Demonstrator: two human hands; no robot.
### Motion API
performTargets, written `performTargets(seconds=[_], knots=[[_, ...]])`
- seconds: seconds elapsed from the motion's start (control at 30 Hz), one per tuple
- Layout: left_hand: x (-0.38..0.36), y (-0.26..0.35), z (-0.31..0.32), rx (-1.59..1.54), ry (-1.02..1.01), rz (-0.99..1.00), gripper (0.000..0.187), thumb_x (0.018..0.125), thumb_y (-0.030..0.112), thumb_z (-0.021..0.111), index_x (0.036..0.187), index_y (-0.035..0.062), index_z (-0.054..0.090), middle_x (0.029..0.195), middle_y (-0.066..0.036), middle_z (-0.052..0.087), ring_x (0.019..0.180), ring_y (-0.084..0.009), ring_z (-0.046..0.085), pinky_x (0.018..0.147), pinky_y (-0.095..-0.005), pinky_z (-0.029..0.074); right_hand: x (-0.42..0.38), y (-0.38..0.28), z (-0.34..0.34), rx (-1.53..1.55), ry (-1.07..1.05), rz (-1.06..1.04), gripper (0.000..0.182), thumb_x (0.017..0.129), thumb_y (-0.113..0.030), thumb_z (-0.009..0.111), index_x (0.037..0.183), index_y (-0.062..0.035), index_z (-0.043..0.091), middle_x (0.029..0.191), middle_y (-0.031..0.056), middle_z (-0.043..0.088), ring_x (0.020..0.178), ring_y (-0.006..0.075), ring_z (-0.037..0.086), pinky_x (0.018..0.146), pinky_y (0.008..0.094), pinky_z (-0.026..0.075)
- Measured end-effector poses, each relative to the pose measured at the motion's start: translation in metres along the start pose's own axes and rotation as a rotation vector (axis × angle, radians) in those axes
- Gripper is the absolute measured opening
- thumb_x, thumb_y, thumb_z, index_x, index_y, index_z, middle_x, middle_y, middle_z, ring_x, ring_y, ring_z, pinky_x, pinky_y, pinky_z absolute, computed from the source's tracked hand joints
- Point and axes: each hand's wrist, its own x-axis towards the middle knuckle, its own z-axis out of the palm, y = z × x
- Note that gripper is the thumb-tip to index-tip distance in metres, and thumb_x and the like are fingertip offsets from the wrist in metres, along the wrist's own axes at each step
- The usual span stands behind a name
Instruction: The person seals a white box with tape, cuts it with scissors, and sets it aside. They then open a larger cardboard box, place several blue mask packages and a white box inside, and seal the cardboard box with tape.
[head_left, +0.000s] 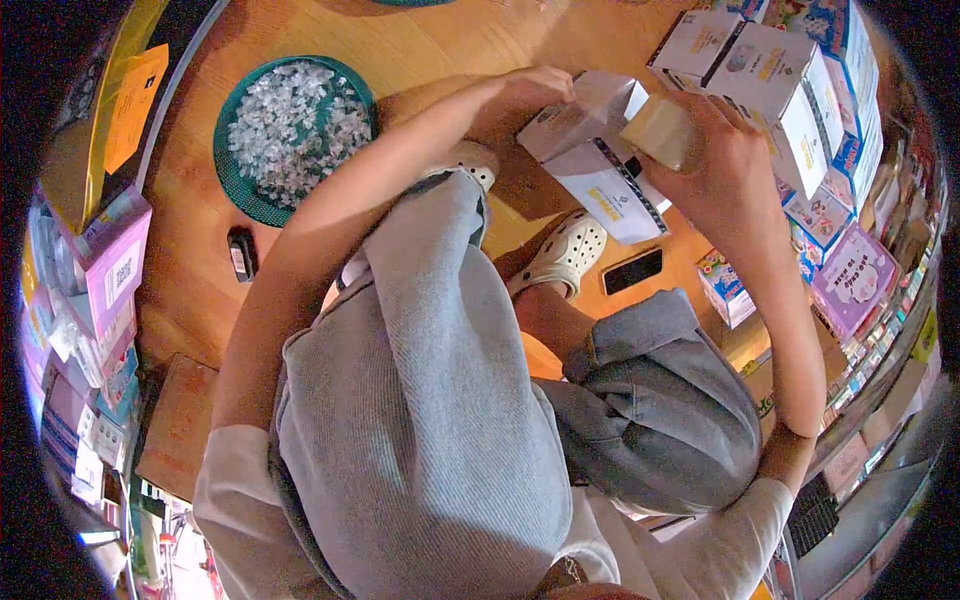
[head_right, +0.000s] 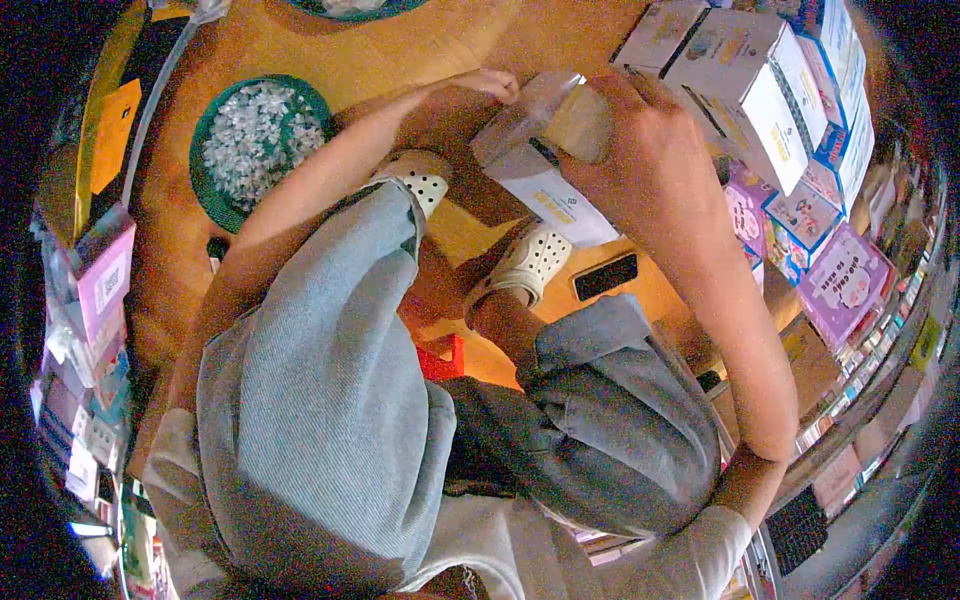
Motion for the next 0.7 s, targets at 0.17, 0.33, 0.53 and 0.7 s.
performTargets(seconds=[0.17, 0.33, 0.53, 0.7], knots=[[0.017, 0.072, 0.002, -0.188, 0.095, -0.423, 0.033, 0.073, 0.027, 0.062, 0.096, 0.0056, 0.055, 0.090, -0.011, 0.055, 0.086, -0.0257, 0.054, 0.074, -0.0319, 0.045, 0.002, -0.004, -0.001, -0.019, -0.064, 0.045, 0.046, 0.062, -0.013, 0.071, 0.104, 0.0010, 0.058, 0.096, 0.0213, 0.061, 0.086, 0.0359, 0.061, 0.077, 0.0386, 0.049], [0.022, 0.070, 0.011, -0.638, 0.229, -0.774, 0.034, 0.078, 0.033, 0.057, 0.096, 0.0040, 0.056, 0.086, -0.003, 0.056, 0.083, -0.0129, 0.053, 0.071, -0.0268, 0.043, 0.004, -0.006, 0.000, -0.036, -0.039, 0.036, 0.046, 0.062, -0.015, 0.072, 0.103, 0.0014, 0.058, 0.096, 0.0214, 0.061, 0.086, 0.0350, 0.061, 0.077, 0.0383, 0.049], [0.016, 0.064, 0.023, -0.590, 0.317, -0.742, 0.030, 0.082, 0.033, 0.053, 0.086, 0.0036, 0.057, 0.073, 0.000, 0.054, 0.072, -0.0083, 0.051, 0.064, -0.0254, 0.042, 0.006, -0.004, 0.002, -0.010, -0.013, 0.007, 0.043, 0.062, -0.017, 0.072, 0.098, 0.0009, 0.058, 0.089, 0.0224, 0.060, 0.081, 0.0380, 0.059, 0.074, 0.0412, 0.049], [0.021, 0.071, 0.027, -0.381, 0.298, -0.962, 0.034, 0.087, 0.031, 0.047, 0.102, 0.0021, 0.057, 0.095, -0.006, 0.062, 0.084, -0.0162, 0.057, 0.075, -0.0305, 0.046, 0.007, -0.004, 0.000, -0.035, -0.059, 0.017, 0.044, 0.063, -0.016, 0.073, 0.103, -0.0001, 0.059, 0.091, 0.0205, 0.062, 0.083, 0.0339, 0.062, 0.075, 0.0379, 0.049]])
